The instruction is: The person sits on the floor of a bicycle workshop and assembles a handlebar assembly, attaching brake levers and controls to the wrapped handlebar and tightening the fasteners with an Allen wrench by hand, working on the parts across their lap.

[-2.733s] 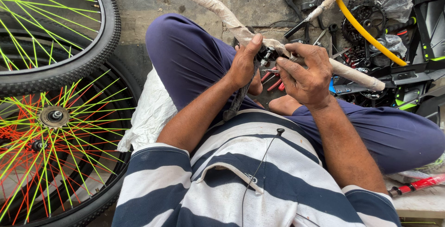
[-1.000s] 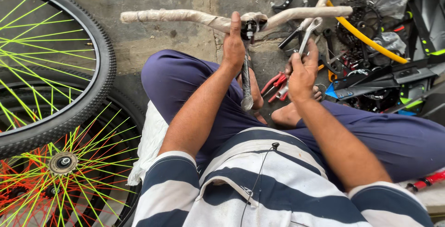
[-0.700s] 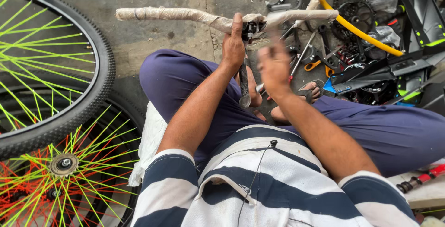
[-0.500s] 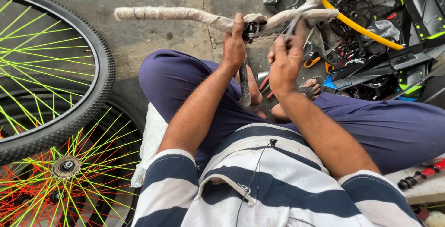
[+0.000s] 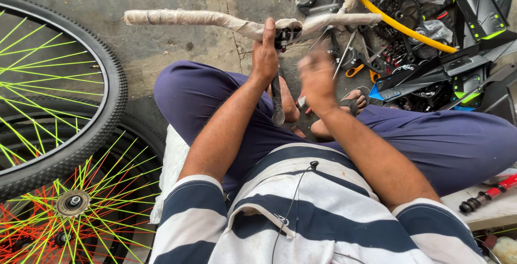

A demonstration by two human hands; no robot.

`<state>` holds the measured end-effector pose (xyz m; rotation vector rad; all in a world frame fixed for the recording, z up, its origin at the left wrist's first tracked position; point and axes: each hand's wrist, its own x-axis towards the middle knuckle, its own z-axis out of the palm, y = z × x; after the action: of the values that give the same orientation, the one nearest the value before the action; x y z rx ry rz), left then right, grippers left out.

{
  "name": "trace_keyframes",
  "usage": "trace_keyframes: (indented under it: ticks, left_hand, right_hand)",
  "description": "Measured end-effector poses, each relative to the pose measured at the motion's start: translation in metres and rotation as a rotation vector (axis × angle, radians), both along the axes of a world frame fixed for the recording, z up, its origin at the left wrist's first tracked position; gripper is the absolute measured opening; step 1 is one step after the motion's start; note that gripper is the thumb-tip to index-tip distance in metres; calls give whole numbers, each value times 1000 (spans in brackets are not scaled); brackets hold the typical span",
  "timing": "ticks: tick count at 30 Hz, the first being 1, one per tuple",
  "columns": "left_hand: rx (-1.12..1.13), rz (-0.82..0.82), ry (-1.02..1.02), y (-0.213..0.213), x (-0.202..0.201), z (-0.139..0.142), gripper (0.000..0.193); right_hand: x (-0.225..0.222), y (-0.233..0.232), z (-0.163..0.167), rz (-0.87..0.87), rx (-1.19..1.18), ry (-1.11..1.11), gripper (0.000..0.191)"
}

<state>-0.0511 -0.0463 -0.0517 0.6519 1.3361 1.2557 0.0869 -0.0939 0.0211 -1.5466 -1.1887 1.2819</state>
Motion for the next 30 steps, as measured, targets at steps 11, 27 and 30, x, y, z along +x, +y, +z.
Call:
trace_keyframes:
  ticks: [11, 27, 30]
  left_hand:
    - [54, -58, 27, -4, 0, 5, 80]
    - [10, -374, 453, -3, -7, 15, 66]
    - [20, -559, 554, -7, -7, 24, 60]
  right_hand:
    - [15, 4, -1, -119, 176, 146, 39]
    - [78, -1, 30, 329, 358, -345, 18]
    - [97, -3, 39, 491, 483, -534, 16]
